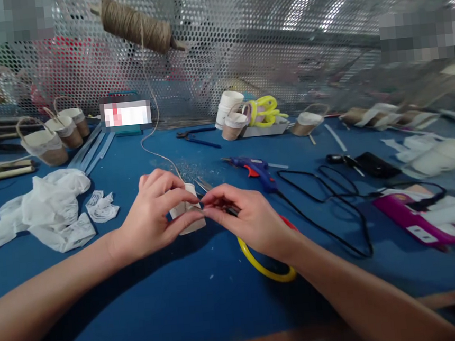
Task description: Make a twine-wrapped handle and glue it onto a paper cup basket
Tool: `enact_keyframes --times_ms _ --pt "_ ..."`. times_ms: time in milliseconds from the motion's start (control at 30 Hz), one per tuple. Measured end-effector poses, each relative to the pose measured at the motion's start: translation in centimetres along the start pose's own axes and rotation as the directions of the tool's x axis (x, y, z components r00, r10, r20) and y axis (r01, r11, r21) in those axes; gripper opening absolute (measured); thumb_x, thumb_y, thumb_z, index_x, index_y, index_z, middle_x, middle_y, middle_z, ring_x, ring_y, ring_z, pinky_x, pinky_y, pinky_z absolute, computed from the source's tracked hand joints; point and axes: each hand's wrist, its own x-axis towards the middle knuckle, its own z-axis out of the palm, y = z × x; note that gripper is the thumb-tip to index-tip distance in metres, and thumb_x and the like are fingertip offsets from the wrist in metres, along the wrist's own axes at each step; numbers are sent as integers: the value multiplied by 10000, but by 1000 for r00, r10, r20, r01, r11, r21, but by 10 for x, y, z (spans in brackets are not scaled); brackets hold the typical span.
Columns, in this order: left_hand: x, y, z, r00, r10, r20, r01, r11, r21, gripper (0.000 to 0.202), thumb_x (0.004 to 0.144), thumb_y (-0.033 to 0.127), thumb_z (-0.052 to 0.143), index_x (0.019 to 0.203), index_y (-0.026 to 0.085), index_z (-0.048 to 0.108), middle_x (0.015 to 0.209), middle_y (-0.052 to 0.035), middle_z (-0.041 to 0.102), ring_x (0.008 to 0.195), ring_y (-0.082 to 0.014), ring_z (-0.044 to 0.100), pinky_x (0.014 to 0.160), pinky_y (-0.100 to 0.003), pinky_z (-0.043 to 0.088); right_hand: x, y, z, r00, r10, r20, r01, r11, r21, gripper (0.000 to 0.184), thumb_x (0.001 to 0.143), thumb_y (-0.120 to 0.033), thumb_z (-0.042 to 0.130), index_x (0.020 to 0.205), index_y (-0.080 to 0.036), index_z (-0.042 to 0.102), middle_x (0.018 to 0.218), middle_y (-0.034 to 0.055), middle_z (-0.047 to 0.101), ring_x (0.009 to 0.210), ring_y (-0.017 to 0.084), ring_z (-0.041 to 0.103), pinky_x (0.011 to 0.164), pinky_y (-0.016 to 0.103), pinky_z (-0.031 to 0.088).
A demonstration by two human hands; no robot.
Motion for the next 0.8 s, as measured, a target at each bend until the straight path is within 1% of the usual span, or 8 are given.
enact_keyframes --times_ms 100,167,233,333,500,633,700,800 --pt "0 1 1 999 -23 30 23 1000 -13 155 815 262 516 728 173 609 742 -36 585 750 -162 484 667 -318 313 0 -1 0 1000 -22 -9 22 999 -42 43 771 -220 552 810 -203 556 751 -2 631 622 101 575 583 215 469" --pt "1 1 0 997 -55 45 56 998 -35 160 817 236 512 703 171 603 726 -30 595 732 -157 486 667 -316 316 0 -2 -1 998 -56 -12 54 995 -85 40 777 -226 545 800 -202 568 742 2 629 624 106 571 584 223 462" --pt "1 -1 -2 992 -113 61 118 990 -80 149 810 224 522 699 170 604 713 -27 594 716 -156 488 667 -310 332 0 -3 -3 995 -98 -4 97 986 -138 55 785 -221 536 776 -197 585 722 6 619 636 112 562 599 234 452" --pt "2 -2 -8 974 -191 121 209 966 -154 135 801 203 527 698 167 606 706 -27 596 712 -159 494 664 -301 362 -1 -2 -6 989 -146 24 148 970 -192 83 799 -199 520 762 -184 593 715 16 595 659 117 547 624 243 437" --pt "-4 3 -14 955 -214 206 246 958 -144 115 795 178 521 716 164 603 724 -33 610 716 -160 513 670 -296 385 -6 -2 -10 982 -177 69 188 961 -205 100 821 -173 490 760 -186 568 718 22 556 657 117 512 615 241 419" --pt "-13 8 -11 962 -213 169 228 971 -77 130 796 178 507 692 156 582 686 -35 591 673 -154 508 630 -286 380 -9 -1 -10 977 -196 84 209 958 -196 94 820 -177 495 751 -185 559 720 20 552 666 117 507 620 238 415" --pt "-17 9 -10 968 -201 147 215 973 -83 125 786 183 517 675 150 566 671 -31 585 660 -150 508 624 -285 378 -9 -1 -10 977 -197 84 210 956 -204 90 818 -177 498 747 -182 554 722 20 550 663 117 506 617 237 413" --pt "-22 9 -9 954 -247 171 272 952 -143 122 782 189 520 670 151 550 683 -23 587 675 -141 516 647 -279 391 -10 1 -10 976 -191 106 211 950 -229 84 817 -170 494 754 -178 549 721 24 543 661 119 499 611 238 410"
